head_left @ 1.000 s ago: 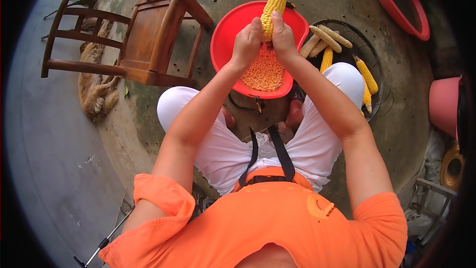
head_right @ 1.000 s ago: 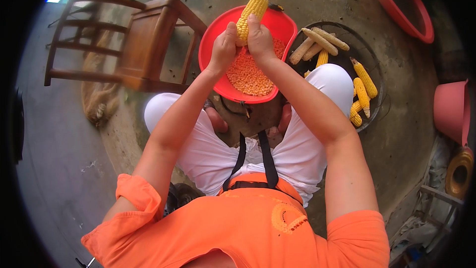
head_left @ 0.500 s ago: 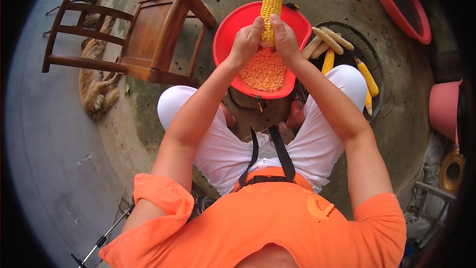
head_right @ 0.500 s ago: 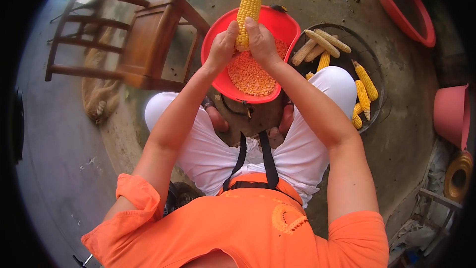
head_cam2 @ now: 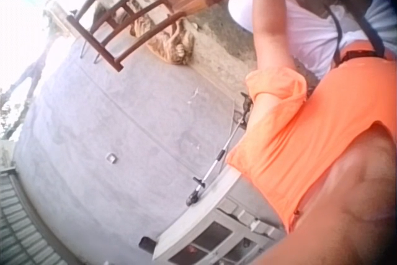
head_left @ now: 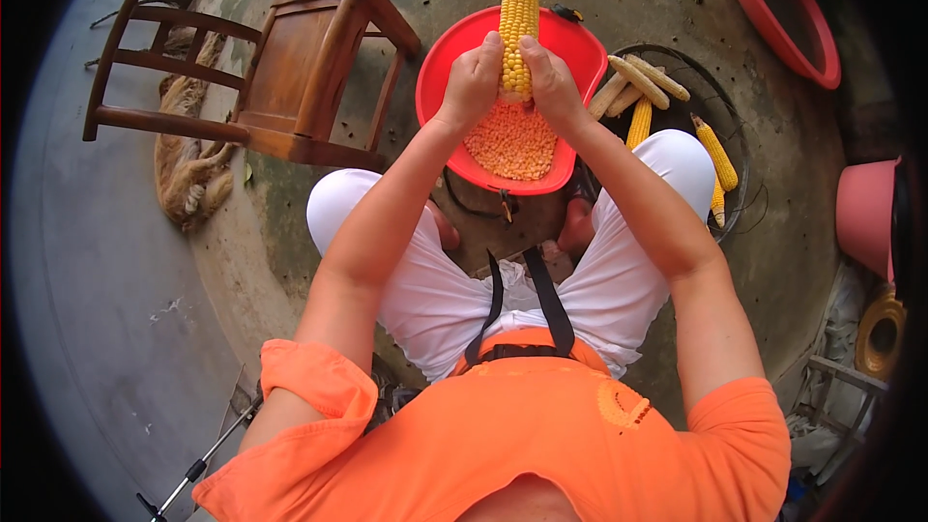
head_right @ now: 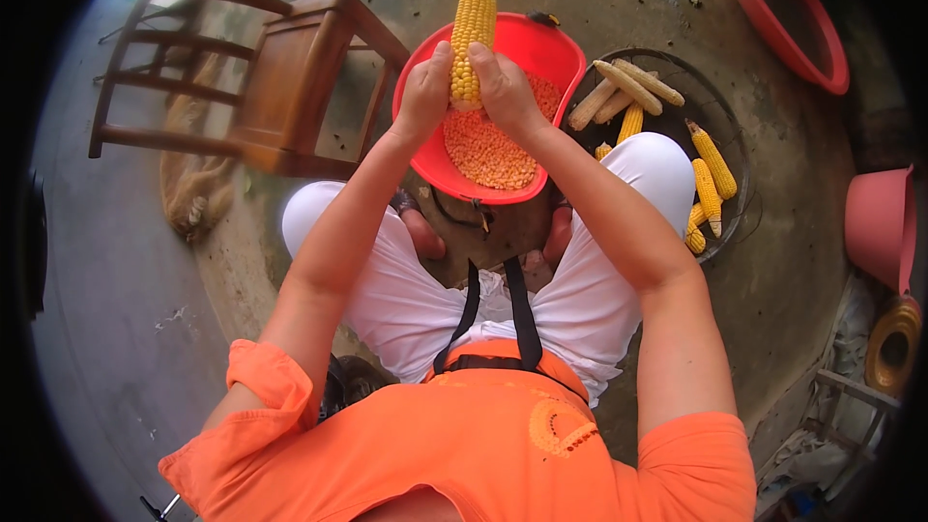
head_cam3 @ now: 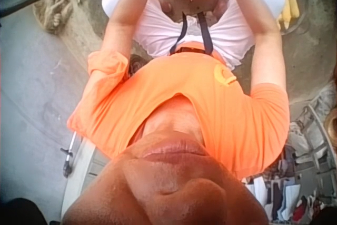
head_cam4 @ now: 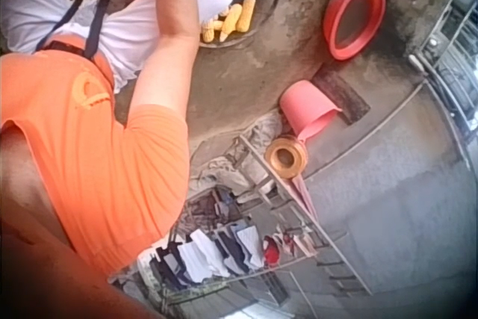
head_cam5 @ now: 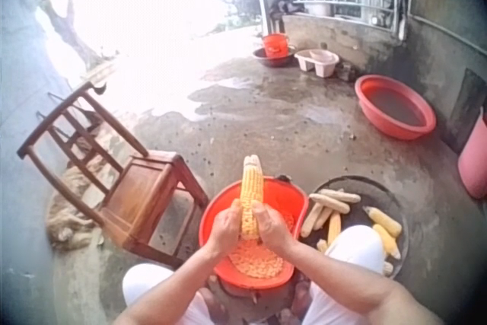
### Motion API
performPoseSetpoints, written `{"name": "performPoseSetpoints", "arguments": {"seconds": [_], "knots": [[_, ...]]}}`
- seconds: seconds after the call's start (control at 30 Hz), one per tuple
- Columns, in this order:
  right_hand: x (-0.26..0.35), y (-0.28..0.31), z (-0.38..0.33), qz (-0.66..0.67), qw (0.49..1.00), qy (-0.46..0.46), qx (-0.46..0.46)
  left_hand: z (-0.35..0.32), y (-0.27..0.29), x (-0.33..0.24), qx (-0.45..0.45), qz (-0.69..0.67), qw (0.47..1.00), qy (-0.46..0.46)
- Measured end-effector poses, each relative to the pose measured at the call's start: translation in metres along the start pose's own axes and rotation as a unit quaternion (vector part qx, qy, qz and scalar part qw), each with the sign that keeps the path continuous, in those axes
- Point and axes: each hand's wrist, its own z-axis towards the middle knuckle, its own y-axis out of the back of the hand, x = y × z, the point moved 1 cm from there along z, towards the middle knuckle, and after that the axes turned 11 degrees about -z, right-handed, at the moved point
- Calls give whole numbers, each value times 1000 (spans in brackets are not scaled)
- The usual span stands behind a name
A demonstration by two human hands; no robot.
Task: The person shells ears of corn by hand, stripping the kernels off the cobs into a basin.
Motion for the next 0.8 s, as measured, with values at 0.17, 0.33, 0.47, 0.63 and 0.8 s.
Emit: {"name": "performPoseSetpoints", "arguments": {"seconds": [0.17, 0.33, 0.47, 0.63, 0.8], "knots": [[1, 10, -5, 50, 991, -98, 77, 0, 10, 8, -11, 110, 987, -114], [7, 1, -4, -4, 1000, 14, 20, 0, -7, -16, -18, -11, 999, 50], [10, 3, -11, 12, 998, -32, 57, 1, 15, -2, 22, 119, 990, -75], [7, 8, -11, 43, 990, -98, 96, -2, -6, -7, -13, 24, 997, -69], [16, -2, -16, -26, 998, 0, 63, 5, 5, -8, -41, -46, 998, -20]]}}
